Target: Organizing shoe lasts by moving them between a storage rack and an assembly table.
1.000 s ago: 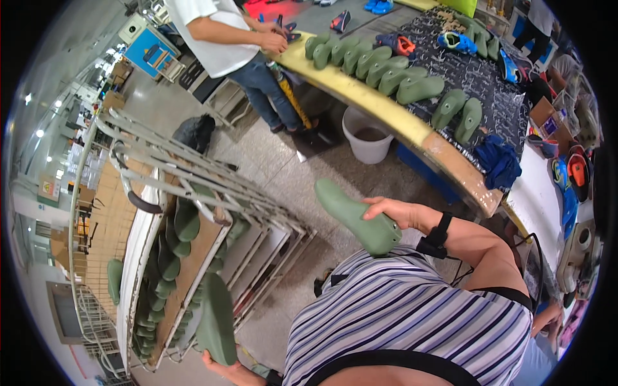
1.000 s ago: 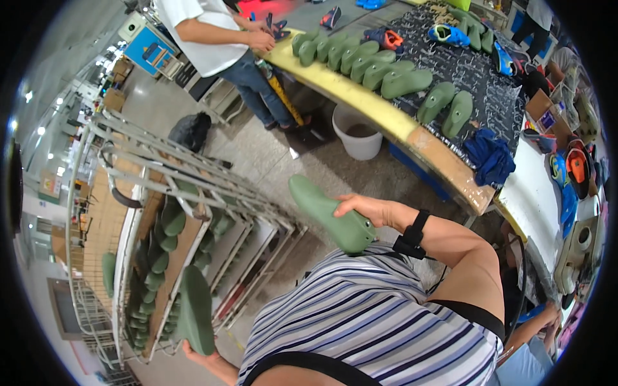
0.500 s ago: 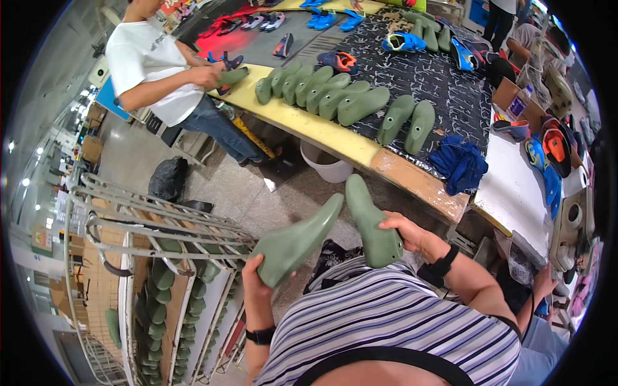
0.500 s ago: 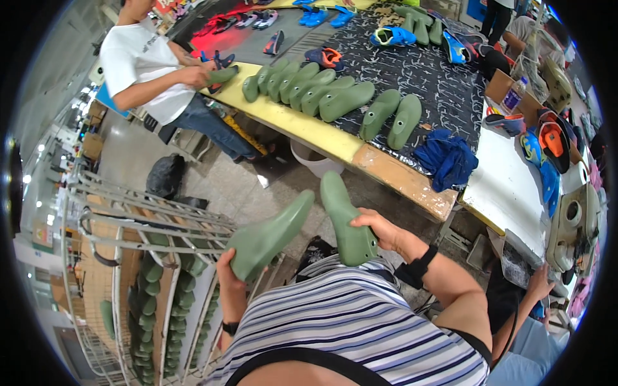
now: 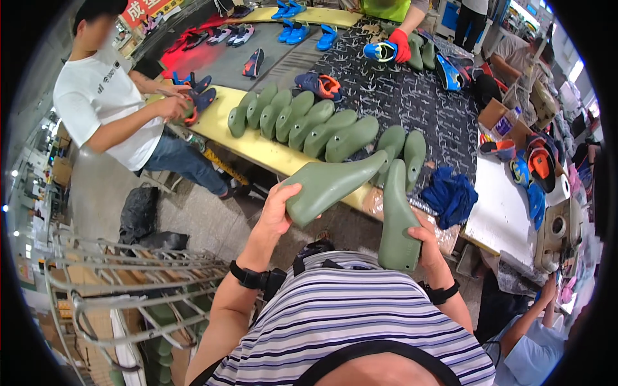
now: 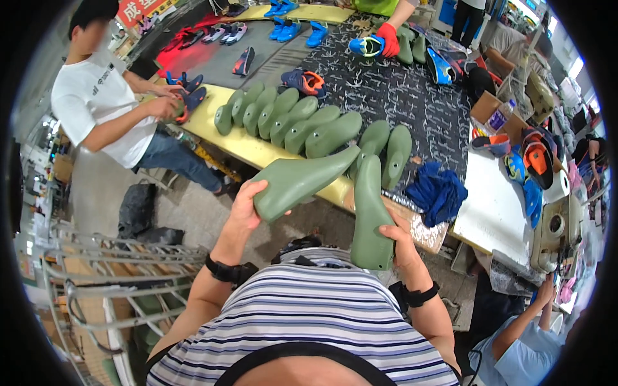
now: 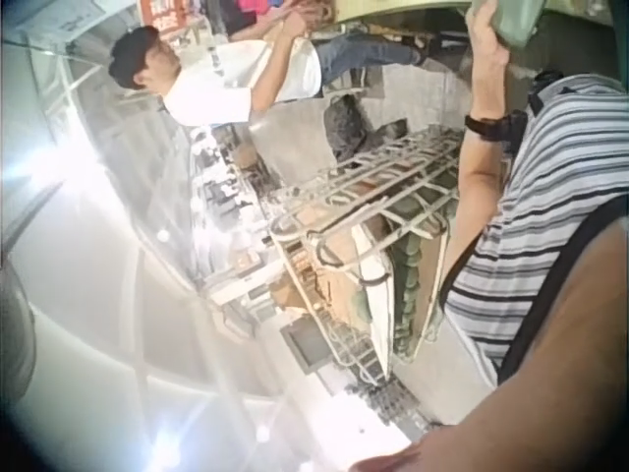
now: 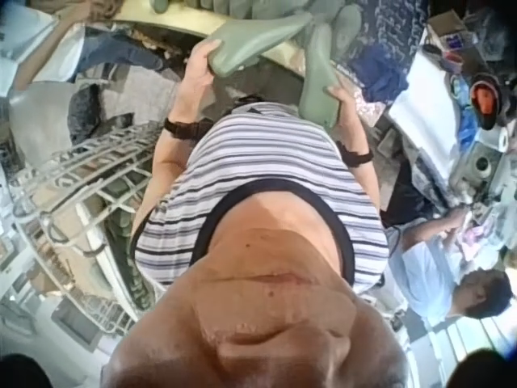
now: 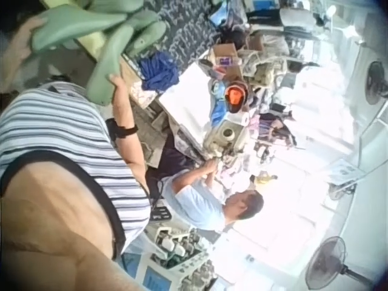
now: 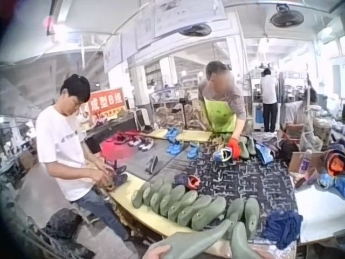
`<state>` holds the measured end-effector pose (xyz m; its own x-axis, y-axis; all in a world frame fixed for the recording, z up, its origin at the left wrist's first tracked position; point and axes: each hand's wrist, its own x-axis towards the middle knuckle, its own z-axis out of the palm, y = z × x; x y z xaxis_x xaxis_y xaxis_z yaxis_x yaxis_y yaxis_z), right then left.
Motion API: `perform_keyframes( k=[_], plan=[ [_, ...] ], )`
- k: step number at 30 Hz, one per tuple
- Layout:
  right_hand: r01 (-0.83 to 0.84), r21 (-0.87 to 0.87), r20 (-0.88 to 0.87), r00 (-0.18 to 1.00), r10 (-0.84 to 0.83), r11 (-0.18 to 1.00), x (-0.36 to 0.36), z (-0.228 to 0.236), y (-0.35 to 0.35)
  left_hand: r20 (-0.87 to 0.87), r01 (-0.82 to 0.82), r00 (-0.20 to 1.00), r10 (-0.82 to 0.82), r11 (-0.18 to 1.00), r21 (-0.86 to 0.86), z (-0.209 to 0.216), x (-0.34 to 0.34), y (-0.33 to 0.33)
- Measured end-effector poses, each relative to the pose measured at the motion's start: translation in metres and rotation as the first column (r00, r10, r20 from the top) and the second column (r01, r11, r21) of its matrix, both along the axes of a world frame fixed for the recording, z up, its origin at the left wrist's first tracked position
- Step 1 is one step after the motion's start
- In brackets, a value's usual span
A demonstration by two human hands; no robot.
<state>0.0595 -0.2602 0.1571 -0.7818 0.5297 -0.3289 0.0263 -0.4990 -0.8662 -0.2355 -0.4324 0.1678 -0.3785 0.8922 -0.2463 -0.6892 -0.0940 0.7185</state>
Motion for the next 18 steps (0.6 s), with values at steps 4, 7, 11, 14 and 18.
perform_keyframes(
  k=[4,7,11,14,18],
  plan=[
    [0.059,0.052,0.006,0.998,-0.059,0.997,-0.049,0.024,0.030,-0.194,0.027,0.980,-0.045,0.995,-0.095,0.004,-0.044,0.053],
    [0.106,0.008,0.073,0.992,-0.106,0.994,-0.080,0.022,0.060,-0.236,0.090,0.965,-0.111,0.991,-0.100,0.003,-0.066,0.090],
    [0.128,-0.007,0.114,0.985,-0.127,0.992,-0.110,0.023,0.112,-0.238,0.124,0.962,-0.136,0.990,-0.063,-0.001,-0.079,0.146],
    [0.188,-0.047,0.164,0.970,-0.178,0.981,-0.128,0.034,0.150,-0.341,0.056,0.937,-0.080,0.995,-0.079,-0.011,-0.078,0.189],
    [0.226,-0.102,0.230,0.953,-0.198,0.969,-0.143,0.024,0.216,-0.431,-0.034,0.902,-0.013,0.994,-0.101,-0.017,-0.066,0.250]
  ],
)
